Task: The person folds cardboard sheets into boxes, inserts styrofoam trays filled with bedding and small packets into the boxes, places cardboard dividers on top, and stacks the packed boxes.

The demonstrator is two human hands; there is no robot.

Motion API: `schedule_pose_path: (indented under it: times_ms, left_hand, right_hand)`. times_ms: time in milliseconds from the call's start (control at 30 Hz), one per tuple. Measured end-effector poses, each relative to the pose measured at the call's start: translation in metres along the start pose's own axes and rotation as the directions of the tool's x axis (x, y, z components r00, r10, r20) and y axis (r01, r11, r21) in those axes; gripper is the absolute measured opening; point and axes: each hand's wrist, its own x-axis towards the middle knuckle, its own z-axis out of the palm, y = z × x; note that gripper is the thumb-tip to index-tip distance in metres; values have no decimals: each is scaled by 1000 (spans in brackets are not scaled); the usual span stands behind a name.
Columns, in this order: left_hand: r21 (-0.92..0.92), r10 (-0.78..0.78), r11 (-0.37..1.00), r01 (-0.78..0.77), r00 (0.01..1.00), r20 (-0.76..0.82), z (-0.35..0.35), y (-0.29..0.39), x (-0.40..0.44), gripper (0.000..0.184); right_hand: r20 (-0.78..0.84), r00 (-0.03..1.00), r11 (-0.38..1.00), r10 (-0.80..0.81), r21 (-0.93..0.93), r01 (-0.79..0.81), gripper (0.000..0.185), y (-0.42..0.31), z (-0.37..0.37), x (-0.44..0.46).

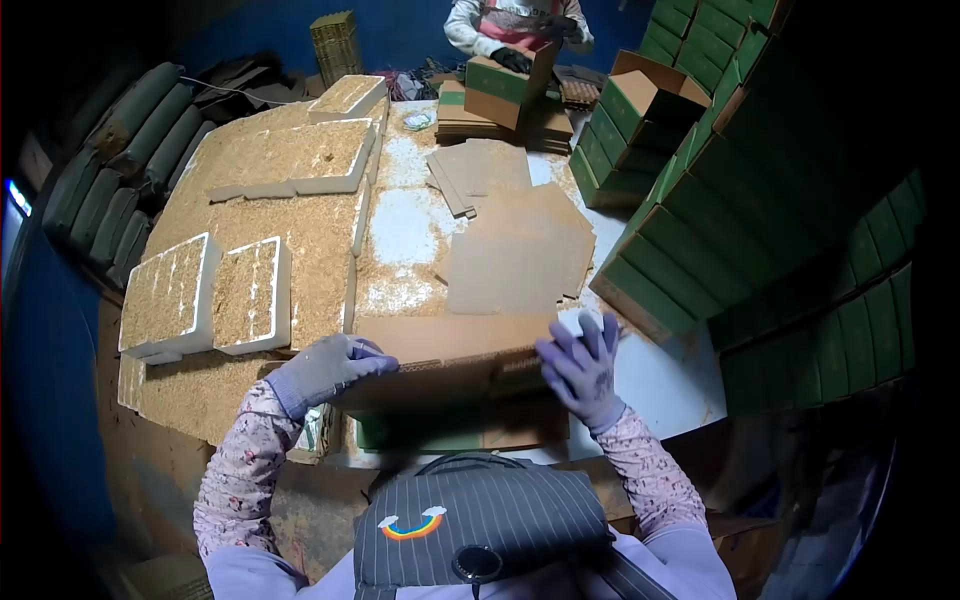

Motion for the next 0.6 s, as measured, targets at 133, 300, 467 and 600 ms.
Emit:
schedule_pose_path:
  times_ms: [133, 300, 467, 600]
  left_hand:
    - [447, 187, 892, -60, 951, -246, 13, 8, -2, 33]
    - [655, 338, 743, -138, 922, -190, 26, 64, -10, 58]
    - [842, 882, -135, -523, 323, 342, 101, 17, 101, 59]
    - [804, 784, 568, -176, 411, -465, 96, 17, 109, 77]
  right_hand:
    - [-215, 976, 974, 14, 224, 36, 14, -3, -4, -10]
    - [228, 881, 810, -415, 533, 243, 48, -11, -28, 82]
    - [558, 617, 812, -555, 526, 255, 33, -12, 60, 26]
    - [432, 846, 894, -313, 434, 109, 47, 29, -14, 7]
